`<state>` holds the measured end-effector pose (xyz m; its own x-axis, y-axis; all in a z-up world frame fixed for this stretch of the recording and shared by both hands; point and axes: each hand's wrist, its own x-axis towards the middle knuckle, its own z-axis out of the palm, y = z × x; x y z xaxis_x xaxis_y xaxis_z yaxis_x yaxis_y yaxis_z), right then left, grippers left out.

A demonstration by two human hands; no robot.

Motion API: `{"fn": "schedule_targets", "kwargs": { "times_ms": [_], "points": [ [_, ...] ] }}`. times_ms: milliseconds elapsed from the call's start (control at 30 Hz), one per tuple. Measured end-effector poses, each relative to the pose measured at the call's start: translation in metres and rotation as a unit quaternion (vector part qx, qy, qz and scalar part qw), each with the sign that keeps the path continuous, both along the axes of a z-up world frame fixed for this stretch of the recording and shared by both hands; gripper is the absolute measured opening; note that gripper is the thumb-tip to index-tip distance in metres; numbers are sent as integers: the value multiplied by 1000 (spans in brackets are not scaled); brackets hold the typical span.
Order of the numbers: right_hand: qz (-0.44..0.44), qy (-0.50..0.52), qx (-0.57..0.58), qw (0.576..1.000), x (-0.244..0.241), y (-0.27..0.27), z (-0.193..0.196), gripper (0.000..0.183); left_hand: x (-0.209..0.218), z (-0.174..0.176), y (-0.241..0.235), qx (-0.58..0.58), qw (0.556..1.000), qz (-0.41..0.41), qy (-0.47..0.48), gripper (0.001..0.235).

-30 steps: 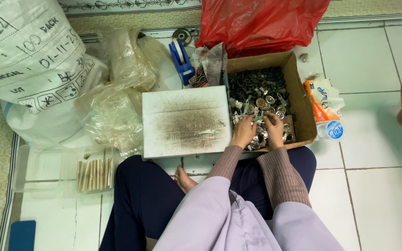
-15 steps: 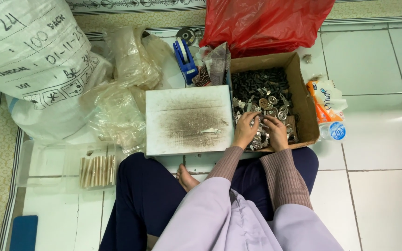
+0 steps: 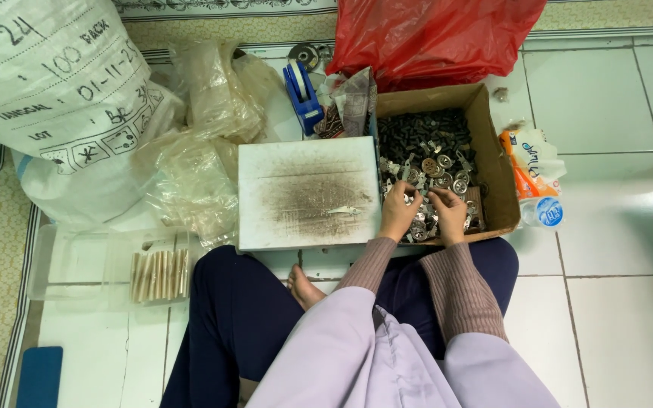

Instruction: The person sits on the floor and sorts small metal hardware pieces from a cardboard box, placing them onto a white tray. They then pick up a clear plastic bag, place the sorted metal pieces inside, and seal the bag before setting it aside.

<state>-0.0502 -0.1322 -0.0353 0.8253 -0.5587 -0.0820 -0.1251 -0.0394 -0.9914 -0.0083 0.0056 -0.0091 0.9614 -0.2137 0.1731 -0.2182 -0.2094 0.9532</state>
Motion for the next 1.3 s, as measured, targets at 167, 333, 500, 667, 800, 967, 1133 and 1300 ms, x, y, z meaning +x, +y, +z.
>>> {"fn": "schedule_targets", "kwargs": {
  "times_ms": [167, 333, 500, 667, 800, 967, 1133, 1300],
  "points": [
    [-11, -2, -92, 996, 3, -1, -9, 16, 1, -5, -6, 13, 1000, 10, 13, 5],
    [-102, 12, -94, 990, 3, -41, -72, 19, 5, -10, -9, -63, 991, 93, 73, 11],
    [-2, 71, -272, 960, 4, -1, -7, 36, -1, 61, 7, 119, 985, -55, 108, 57],
    [218, 217, -429, 850, 10, 3, -35, 37, -8, -69, -26, 462, 880, -63, -94, 29],
    [272, 284, -470, 790, 14, -9, -72, 36, -1, -85, -29, 512, 847, -121, -72, 21],
    [250, 270, -424, 827, 11, -12, -75, 31, -3, -101, -31, 458, 878, -62, -122, 11],
    [199, 200, -317, 906, 8, -7, -40, 29, 3, -84, -27, 406, 905, -69, -104, 18],
    [108, 50, -50, 992, -8, 3, 43, 33, 15, -41, -10, 9, 986, -113, 124, 26]
  ]
}}
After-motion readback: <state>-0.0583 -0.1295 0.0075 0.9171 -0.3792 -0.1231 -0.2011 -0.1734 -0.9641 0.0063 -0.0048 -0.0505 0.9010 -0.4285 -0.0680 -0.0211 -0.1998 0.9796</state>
